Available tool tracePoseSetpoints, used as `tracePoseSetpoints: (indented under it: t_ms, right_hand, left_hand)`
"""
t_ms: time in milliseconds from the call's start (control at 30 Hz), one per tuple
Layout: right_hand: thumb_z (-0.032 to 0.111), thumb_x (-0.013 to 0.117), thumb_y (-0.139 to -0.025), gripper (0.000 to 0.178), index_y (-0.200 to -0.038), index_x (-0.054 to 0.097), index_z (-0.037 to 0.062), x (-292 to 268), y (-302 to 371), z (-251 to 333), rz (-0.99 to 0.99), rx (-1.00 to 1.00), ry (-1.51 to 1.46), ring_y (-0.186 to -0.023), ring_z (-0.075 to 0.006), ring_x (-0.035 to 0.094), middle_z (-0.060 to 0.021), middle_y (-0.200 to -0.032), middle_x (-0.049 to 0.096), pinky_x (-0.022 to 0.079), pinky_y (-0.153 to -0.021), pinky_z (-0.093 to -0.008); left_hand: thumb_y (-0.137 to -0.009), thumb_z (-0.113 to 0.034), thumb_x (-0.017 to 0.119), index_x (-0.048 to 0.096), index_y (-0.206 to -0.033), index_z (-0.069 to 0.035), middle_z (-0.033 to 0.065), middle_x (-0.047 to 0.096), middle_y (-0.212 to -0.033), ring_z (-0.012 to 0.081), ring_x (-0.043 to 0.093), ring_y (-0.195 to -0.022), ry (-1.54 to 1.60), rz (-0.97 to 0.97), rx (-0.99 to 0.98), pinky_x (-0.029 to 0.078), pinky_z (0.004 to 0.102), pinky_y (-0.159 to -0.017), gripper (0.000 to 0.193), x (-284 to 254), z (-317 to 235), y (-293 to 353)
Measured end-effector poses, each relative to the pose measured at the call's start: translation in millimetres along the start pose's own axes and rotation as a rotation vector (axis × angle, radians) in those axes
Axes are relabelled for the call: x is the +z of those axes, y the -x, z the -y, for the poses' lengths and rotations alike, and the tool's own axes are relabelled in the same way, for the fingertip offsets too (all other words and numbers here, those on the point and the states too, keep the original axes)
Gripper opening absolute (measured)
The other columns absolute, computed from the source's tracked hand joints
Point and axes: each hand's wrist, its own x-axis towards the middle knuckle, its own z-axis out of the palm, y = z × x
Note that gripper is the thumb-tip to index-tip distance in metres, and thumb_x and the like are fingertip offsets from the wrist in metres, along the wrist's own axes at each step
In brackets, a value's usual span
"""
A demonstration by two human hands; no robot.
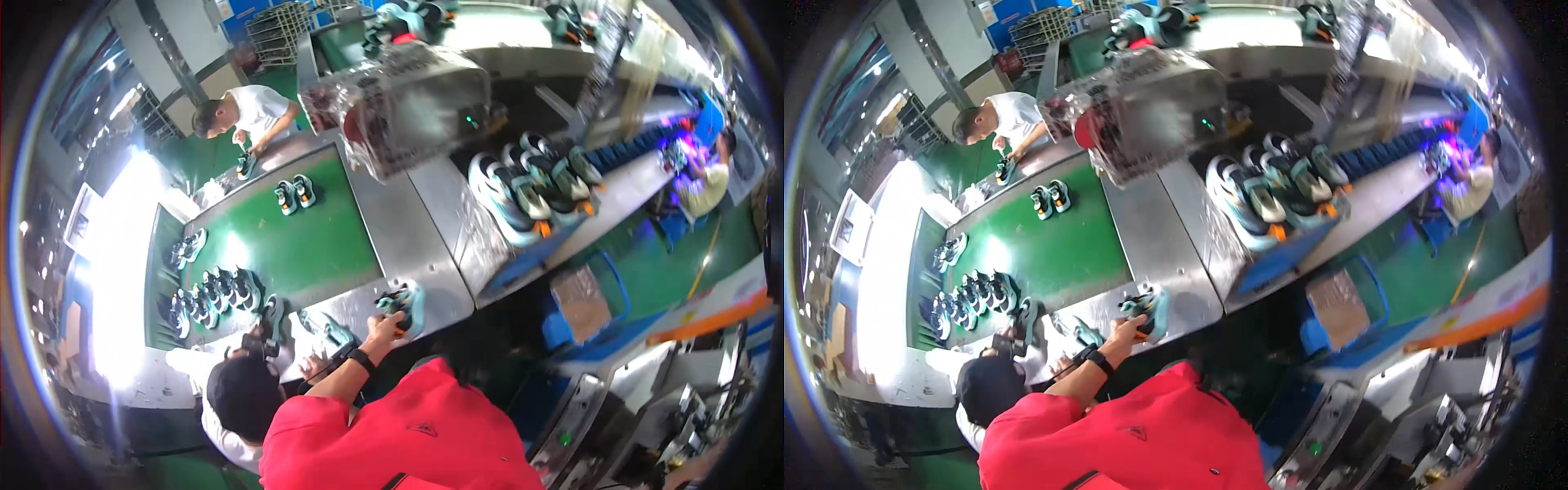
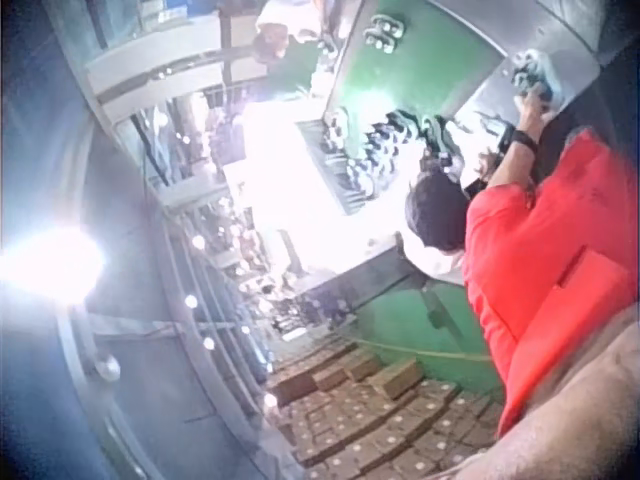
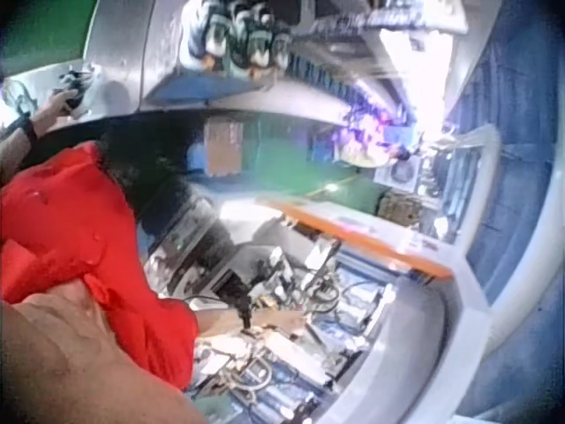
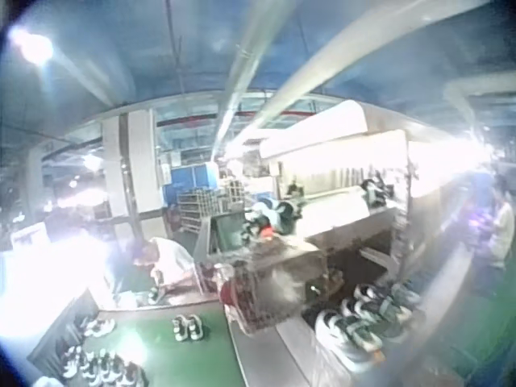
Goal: Operating a sole-pressing machine to attach soles to shoes in a factory assembly line.
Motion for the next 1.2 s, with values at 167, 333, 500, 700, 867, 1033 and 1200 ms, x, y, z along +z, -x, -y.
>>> tracePoseSetpoints:
  t_ms: [167,333,500,700,867,1033,1200]
  right_hand:
    - [0.017,0.058,-0.096,0.035,-0.124,0.053,-0.0019,245.2,-32.6,120.2,0.588,-0.195,-0.006,-0.108,-0.0158,0.055,-0.007,-0.115,0.059,0.044,-0.091,-0.0284]
    - [-0.006,0.059,-0.079,0.043,-0.121,0.057,0.0043,546.5,119.3,341.7,0.955,-0.824,0.14,-0.095,-0.0155,0.06,-0.01,-0.108,0.065,0.047,-0.08,-0.0281]
    - [0.012,0.066,-0.08,0.054,-0.132,0.05,0.0064,713.4,258.1,481.8,1.223,-1.052,0.116,-0.092,-0.0191,0.062,-0.0141,-0.118,0.063,0.049,-0.077,-0.0291]
    - [0.046,0.07,-0.08,0.073,-0.128,0.049,-0.0043,911.5,310.5,540.7,1.076,-1.167,0.206,-0.08,-0.0183,0.062,-0.0162,-0.092,0.066,0.049,-0.07,-0.032]
    - [0.035,0.067,-0.073,0.041,-0.091,0.064,-0.0009,940.8,331.9,559.8,1.545,-0.94,0.437,-0.064,-0.0143,0.057,-0.0065,-0.075,0.061,0.044,-0.053,-0.0307]
    - [0.032,0.064,-0.072,0.034,-0.085,0.062,0.0002,902.6,331.5,551.8,1.347,-1.013,0.319,-0.074,-0.014,0.054,-0.0043,-0.076,0.06,0.041,-0.069,-0.0309]
    - [0.024,0.069,-0.081,0.036,-0.105,0.061,-0.0018,820.1,276.0,561.7,1.061,-0.921,-0.516,-0.077,-0.0133,0.062,-0.0066,-0.087,0.065,0.05,-0.068,-0.0284]
  left_hand:
    - [-0.075,-0.017,0.075,0.059,-0.094,0.005,0.0141,0.063,-0.08,0.0237,0.063,-0.06,0.151,-0.23,0.12,0.05,0.0366,-0.045,0.033,-61.7,-29.4,-134.1]
    - [-0.073,-0.014,0.071,0.06,-0.083,0.003,0.0101,0.06,-0.065,0.0184,0.056,-0.049,0.19,-0.461,0.229,0.04,0.0321,-0.041,0.022,-112.0,-100.0,-206.1]
    - [-0.069,-0.025,0.074,0.063,-0.073,0.003,0.0122,0.063,-0.063,0.0219,0.061,-0.053,0.144,-0.47,0.208,0.048,0.034,-0.051,0.031,-119.8,-156.0,-326.3]
    - [-0.072,-0.031,0.069,0.054,-0.11,0.007,0.0269,0.065,-0.1,0.0425,0.063,-0.096,-0.234,-0.589,0.308,0.05,0.0452,-0.087,0.055,-124.5,-259.9,-419.5]
    - [-0.079,-0.022,0.066,0.027,-0.134,0.012,0.0366,0.041,-0.131,0.0475,0.045,-0.119,-0.362,-0.497,0.624,0.041,0.0467,-0.098,0.076,-130.4,-247.3,-489.7]
    - [-0.085,-0.022,0.066,0.03,-0.138,0.012,0.0296,0.04,-0.139,0.0398,0.039,-0.129,-0.297,-0.424,0.813,0.032,0.0413,-0.109,0.073,-45.7,-180.3,-396.6]
    - [-0.088,-0.018,0.068,0.06,-0.115,0.007,0.0104,0.066,-0.103,0.0168,0.063,-0.089,0.033,0.473,0.277,0.054,0.031,-0.068,0.038,14.2,-135.5,-180.1]
